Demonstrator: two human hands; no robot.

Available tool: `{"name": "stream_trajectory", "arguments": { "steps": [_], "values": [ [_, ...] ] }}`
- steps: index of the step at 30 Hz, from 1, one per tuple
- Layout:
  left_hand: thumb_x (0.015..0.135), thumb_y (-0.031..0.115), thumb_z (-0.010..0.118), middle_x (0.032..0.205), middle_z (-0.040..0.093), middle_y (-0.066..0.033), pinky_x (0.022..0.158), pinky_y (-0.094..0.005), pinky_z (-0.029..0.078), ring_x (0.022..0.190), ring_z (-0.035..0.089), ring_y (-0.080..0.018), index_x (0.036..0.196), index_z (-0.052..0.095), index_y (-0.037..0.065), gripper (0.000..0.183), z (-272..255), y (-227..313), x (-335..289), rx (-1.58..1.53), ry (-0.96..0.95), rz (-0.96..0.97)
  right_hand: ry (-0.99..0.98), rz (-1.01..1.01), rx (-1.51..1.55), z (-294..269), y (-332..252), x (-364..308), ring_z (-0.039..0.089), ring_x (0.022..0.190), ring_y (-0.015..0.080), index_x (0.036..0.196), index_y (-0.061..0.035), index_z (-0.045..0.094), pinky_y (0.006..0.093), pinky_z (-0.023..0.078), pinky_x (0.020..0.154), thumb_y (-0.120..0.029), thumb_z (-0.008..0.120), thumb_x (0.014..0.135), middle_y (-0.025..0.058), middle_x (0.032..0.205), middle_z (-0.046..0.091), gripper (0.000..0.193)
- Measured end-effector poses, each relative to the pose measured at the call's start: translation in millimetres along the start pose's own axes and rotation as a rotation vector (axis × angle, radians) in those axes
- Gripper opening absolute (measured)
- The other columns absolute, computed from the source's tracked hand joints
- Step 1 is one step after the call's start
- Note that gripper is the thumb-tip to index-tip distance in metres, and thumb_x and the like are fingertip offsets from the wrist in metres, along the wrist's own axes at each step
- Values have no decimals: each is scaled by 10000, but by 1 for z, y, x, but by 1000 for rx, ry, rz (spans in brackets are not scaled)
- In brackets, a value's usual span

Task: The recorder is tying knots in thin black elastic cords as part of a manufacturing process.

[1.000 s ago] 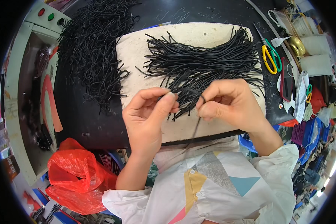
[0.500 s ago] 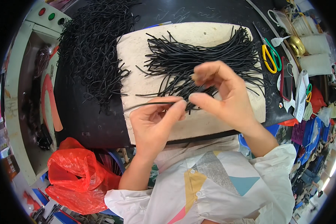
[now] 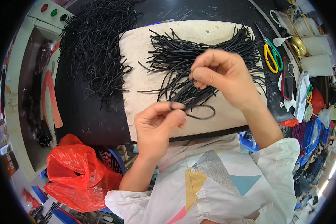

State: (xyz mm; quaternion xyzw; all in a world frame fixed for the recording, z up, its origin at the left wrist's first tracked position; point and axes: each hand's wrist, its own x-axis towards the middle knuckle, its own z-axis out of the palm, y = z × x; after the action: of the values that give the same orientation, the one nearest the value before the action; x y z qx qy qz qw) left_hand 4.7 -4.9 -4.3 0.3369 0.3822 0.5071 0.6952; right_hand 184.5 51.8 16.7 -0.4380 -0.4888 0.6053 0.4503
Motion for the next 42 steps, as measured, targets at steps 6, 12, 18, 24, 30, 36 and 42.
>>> {"name": "stream_trajectory", "arguments": {
  "steps": [6, 12, 18, 24, 30, 36, 42],
  "values": [
    [800, 14, 600, 824, 594, -68, 607, -203, 430, 693, 529, -88, 904, 599, -39, 116, 15, -11, 18, -137, 201, 117, 310, -861, -948, 20, 43, -40, 508, 734, 159, 721, -99, 612, 280, 381, 623, -139, 698, 592, 4, 737, 555, 160],
    [827, 31, 574, 828, 558, -37, 600, -188, 411, 684, 498, -62, 883, 597, -43, 95, 3, -17, 16, 146, -55, 47, 160, -682, -877, 8, 25, -33, 518, 786, 182, 824, -93, 601, 310, 396, 689, -169, 734, 634, 31, 814, 546, 244],
    [800, 8, 598, 780, 576, -44, 613, -191, 435, 683, 530, -73, 909, 596, -44, 120, -2, -13, 12, 110, -161, -120, -112, 155, 225, 5, 24, -33, 541, 708, 69, 833, -2, 582, 200, 444, 624, -113, 625, 797, 11, 768, 582, 124],
    [744, -45, 629, 783, 624, -94, 622, -207, 487, 701, 600, -114, 894, 605, -50, 152, 2, -2, 13, 229, -30, -147, -42, 100, 171, 13, 25, -38, 520, 681, 46, 859, 10, 591, 183, 428, 594, -107, 588, 826, 7, 757, 581, 122],
    [697, -106, 629, 727, 612, -99, 565, -208, 499, 614, 593, -113, 819, 597, -57, 136, -2, 6, 11, 425, -134, -67, -182, 126, -128, 5, 20, -43, 551, 650, 94, 882, 10, 608, 223, 440, 577, -75, 580, 803, 51, 741, 602, 120],
    [689, -91, 640, 739, 592, -72, 609, -204, 486, 692, 590, -109, 845, 541, -52, 189, -6, 2, 16, 513, -34, -37, -86, -176, -659, 7, 15, -45, 581, 612, 256, 811, -7, 609, 298, 454, 522, -24, 569, 731, 113, 713, 585, 91],
    [795, 21, 600, 803, 610, -105, 630, -225, 512, 711, 614, -141, 865, 560, -48, 106, -12, 5, 13, 137, -18, -207, 1, -217, -618, 9, 18, -48, 578, 613, 214, 803, 15, 608, 282, 440, 539, 12, 578, 717, 100, 703, 586, 91]
  ]
}}
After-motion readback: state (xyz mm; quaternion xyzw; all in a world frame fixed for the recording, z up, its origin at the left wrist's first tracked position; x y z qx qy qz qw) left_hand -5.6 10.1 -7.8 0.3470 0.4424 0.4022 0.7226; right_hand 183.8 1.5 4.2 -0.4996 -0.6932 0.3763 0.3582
